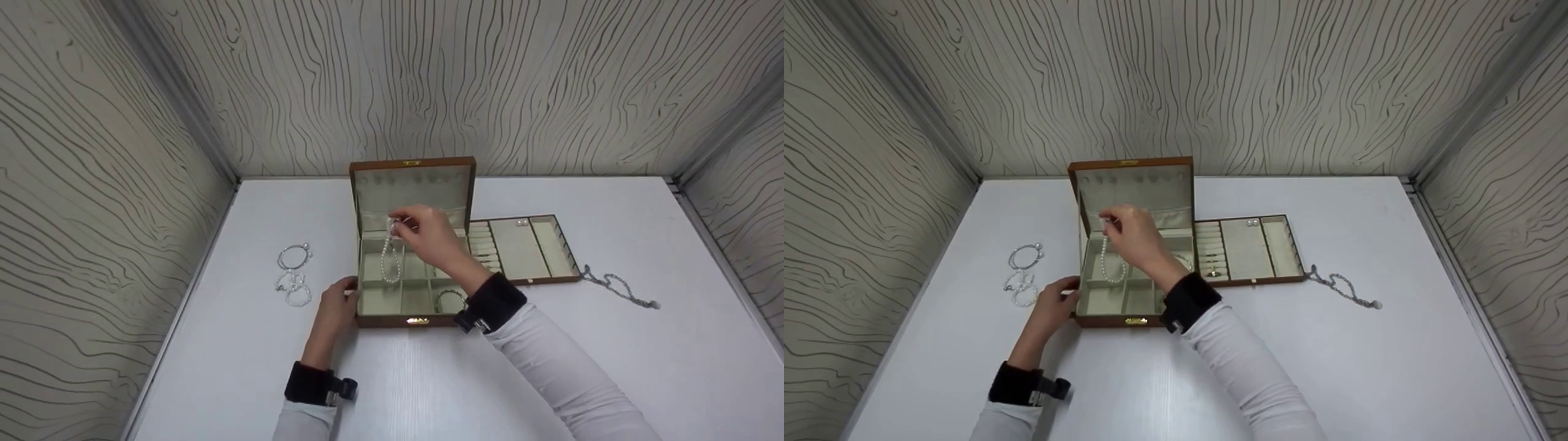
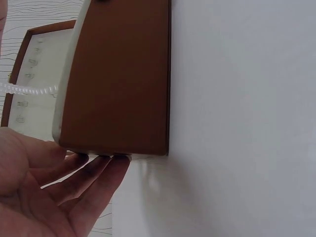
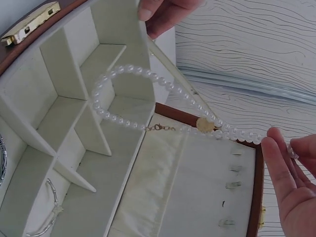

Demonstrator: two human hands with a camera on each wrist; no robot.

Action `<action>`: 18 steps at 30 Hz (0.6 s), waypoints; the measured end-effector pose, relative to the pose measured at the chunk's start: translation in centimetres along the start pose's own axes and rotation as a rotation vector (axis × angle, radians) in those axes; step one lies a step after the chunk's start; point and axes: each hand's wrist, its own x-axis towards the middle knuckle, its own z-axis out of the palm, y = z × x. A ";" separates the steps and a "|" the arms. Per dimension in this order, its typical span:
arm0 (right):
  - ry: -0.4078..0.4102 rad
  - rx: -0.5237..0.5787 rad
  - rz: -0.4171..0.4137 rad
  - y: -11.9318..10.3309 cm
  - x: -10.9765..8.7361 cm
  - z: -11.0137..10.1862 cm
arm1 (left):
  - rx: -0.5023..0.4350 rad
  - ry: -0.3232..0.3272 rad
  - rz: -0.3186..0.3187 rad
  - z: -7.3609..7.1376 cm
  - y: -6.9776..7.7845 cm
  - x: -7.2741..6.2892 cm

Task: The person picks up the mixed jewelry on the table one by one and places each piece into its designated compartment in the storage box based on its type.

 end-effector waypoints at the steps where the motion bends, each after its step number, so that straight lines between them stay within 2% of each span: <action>1: 0.004 -0.001 -0.001 0.1 0.0 0.1 | 0.000 -0.002 -0.003 0.0 0.1 -0.1; 9: 0.027 -0.033 -0.004 0.5 0.5 0.4 | -0.006 -0.007 0.008 0.0 0.0 0.0; 18: 0.066 0.026 -0.015 0.5 0.8 0.8 | -0.016 -0.004 0.016 0.0 0.0 0.0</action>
